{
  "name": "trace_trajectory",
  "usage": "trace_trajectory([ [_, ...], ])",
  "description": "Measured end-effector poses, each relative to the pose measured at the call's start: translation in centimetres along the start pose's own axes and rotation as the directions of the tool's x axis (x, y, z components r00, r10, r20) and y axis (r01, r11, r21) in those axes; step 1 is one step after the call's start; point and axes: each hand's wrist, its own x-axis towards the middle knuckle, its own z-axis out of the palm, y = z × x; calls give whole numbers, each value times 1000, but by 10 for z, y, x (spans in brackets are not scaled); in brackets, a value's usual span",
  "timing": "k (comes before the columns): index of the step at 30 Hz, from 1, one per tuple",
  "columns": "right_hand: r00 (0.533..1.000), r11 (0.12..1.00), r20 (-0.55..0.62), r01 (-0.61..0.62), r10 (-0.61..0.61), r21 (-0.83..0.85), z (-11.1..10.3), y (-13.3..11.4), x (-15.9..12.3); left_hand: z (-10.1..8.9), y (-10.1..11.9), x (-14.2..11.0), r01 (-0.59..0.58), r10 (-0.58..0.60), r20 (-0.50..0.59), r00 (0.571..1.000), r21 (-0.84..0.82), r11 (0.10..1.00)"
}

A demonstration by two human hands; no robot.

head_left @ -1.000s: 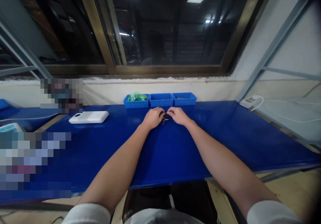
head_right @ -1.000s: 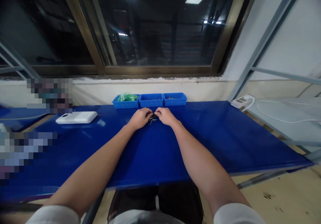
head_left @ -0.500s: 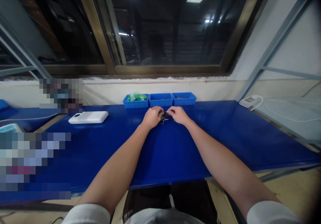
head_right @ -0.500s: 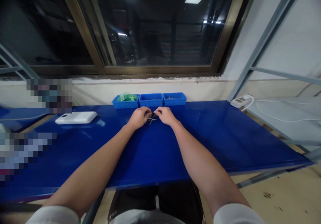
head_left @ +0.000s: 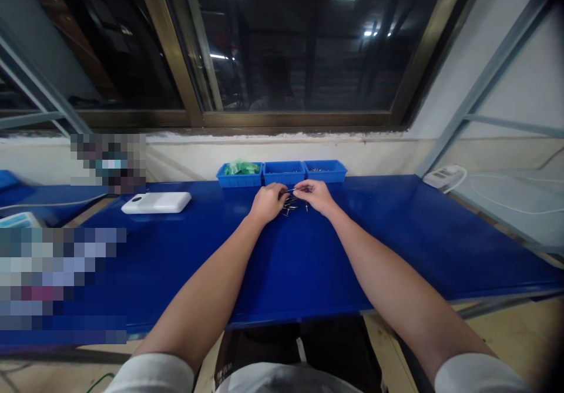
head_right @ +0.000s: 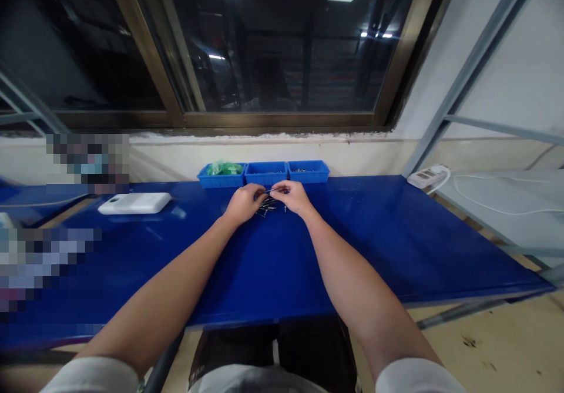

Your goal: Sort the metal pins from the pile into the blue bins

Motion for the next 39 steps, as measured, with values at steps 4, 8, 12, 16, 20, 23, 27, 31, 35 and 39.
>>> trace_trajectory([
  [4,991,996,-133,7,-19,-90,-10,5,4,-1,-1,0,28,-27,-32,999,27,999],
  [8,972,949,-228,-14,-62,-315,-24,11,9,-2,-3,-1,36,-35,-16,999,89,995],
  [12,969,888,-229,-26,-90,-458,-35,13,13,-2,-3,-1,32,-30,-22,999,102,994],
  [16,970,830,-235,-83,-59,-552,-41,19,17,-3,-3,-2,40,-39,-7,999,112,993],
  [20,978,820,-203,-149,41,-553,-42,28,19,-2,-3,-3,59,-60,4,998,124,990],
  [23,986,814,-131,-162,106,-558,-40,30,18,-1,-5,-3,93,-97,24,995,129,987],
  [27,991,792,-132,-110,37,-601,-33,21,13,2,-9,-3,158,-168,78,983,125,980],
  [31,989,781,-97,24,-108,-624,-23,8,7,8,-13,-5,162,-179,170,969,110,981],
  [35,993,778,90,120,-81,-617,-11,5,3,14,-14,-6,95,-124,268,955,117,989],
  [39,984,731,176,117,4,-672,0,11,0,16,-15,-6,67,-108,337,935,132,989],
])
